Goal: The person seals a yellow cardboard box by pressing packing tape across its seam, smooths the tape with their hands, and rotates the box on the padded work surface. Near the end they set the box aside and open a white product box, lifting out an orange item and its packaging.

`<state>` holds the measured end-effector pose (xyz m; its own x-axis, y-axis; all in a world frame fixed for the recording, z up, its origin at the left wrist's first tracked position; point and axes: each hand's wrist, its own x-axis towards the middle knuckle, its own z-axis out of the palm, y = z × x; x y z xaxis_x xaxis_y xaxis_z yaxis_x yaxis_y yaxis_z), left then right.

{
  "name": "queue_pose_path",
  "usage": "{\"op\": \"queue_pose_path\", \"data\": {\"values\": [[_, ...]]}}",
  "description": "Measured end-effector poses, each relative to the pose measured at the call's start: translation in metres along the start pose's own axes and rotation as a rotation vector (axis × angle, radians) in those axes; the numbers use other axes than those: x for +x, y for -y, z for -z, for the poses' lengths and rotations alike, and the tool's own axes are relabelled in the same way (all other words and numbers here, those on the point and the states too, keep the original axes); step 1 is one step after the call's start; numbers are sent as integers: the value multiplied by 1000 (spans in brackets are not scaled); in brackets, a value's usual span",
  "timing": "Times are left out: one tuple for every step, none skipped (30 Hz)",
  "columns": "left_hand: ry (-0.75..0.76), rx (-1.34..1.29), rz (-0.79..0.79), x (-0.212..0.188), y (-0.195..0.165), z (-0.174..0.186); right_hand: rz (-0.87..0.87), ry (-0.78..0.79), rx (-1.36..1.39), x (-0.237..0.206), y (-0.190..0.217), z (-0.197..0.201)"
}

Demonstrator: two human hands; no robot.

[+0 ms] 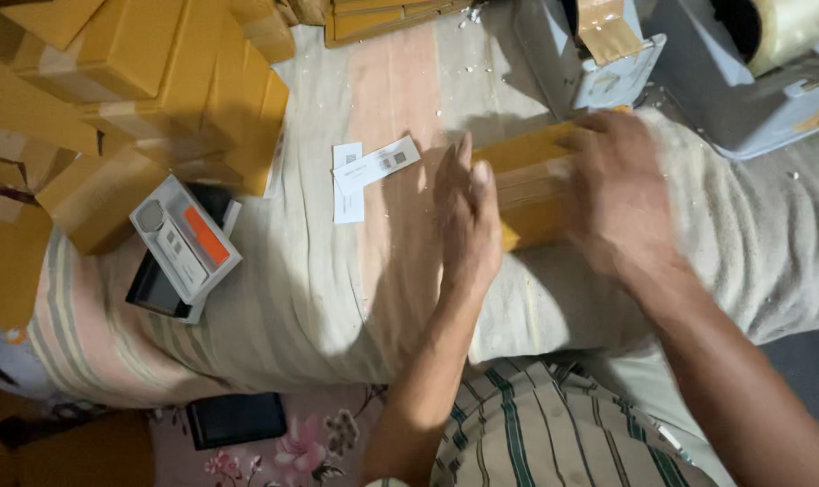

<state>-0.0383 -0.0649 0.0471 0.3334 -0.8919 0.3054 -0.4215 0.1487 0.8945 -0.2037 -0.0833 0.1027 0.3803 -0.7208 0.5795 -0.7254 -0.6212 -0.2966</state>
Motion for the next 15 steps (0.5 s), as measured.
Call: {"op": "queue_pose_path", "data": {"values": [[-8,101,7,6,-1,-5,58,56,-24,17,4,-18],[-1,137,29,9,-1,-9,115,105,-49,32,7,-37],[8,173,45,13,-1,-12,139,157,-82,41,8,-54],[21,208,63,15,-1,-14,159,213,-115,46,7,-68],[35,236,36,14,-1,-15,132,318,-146,45,3,-76],[48,261,14,12,-1,-14,106,427,-176,43,-2,-79],[58,287,-5,11,-1,-13,82,539,-205,40,-6,-81],[62,314,-28,8,0,-13,48,512,-185,36,-10,-78],[62,340,-49,7,1,-12,17,486,-167,34,-16,-74],[55,370,-81,6,2,-11,-8,447,-148,34,-20,-69],[51,353,-92,7,4,-10,-11,423,-205,33,-25,-63],[56,333,-103,8,6,-10,-23,401,-264,33,-31,-56],[66,311,-107,8,8,-11,-38,388,-324,30,-37,-49],[77,314,-109,7,11,-10,-33,346,-323,25,-42,-42],[86,317,-114,8,14,-11,-27,301,-322,20,-49,-37]]}}
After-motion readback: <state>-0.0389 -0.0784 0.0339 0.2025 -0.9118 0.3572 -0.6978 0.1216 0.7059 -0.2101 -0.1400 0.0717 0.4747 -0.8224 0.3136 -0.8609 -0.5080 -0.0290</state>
